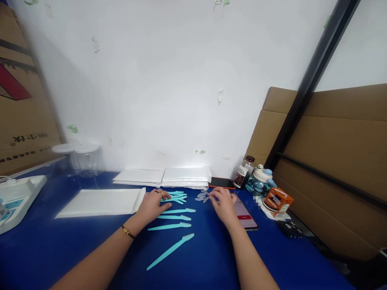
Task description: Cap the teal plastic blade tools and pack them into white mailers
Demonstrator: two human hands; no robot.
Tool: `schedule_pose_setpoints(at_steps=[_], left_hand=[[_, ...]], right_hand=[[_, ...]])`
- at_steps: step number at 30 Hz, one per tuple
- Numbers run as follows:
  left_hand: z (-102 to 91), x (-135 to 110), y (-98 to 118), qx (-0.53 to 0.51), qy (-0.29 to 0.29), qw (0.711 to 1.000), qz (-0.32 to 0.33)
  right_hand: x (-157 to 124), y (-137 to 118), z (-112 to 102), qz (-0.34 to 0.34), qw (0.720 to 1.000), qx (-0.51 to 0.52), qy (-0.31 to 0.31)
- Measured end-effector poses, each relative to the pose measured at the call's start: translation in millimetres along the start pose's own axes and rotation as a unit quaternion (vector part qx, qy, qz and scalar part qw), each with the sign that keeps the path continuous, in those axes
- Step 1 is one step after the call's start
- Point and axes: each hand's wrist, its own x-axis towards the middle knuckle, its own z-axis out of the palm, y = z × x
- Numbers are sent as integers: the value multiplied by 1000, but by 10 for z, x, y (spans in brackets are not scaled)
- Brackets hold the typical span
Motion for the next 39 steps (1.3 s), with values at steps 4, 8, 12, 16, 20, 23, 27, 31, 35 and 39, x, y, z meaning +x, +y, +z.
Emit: schedule_pose_setpoints(at_steps=[4,8,12,16,20,23,27,31,35,39], left_hand=[[36,61,-117,60,20,998,-7],[63,76,-119,95,2,995,7],[53,67,-89,108,10,994,15],[50,60,-101,91,-6,996,2],[35,43,-102,67,7,998,2],[19,29,-78,53,4,998,27],[35,28,-39,56,-37,997,45],[66,31,-19,45,-44,997,40],[50,25,1,24,-23,999,32],[3,14,56,-60,-26,998,17]], right_hand=[[8,316,-23,44,995,-87,-9],[-3,303,37,16,990,-135,-47],[2,162,43,-31,984,-160,-71],[-31,107,3,-34,986,-120,-107],[-61,142,-14,-22,988,-57,-144],[-59,177,9,-11,987,-16,-158],[-53,211,46,6,987,36,-160],[-29,160,19,20,982,130,-133],[16,-85,-59,93,912,384,-113],[25,-365,-73,138,825,544,-74]])
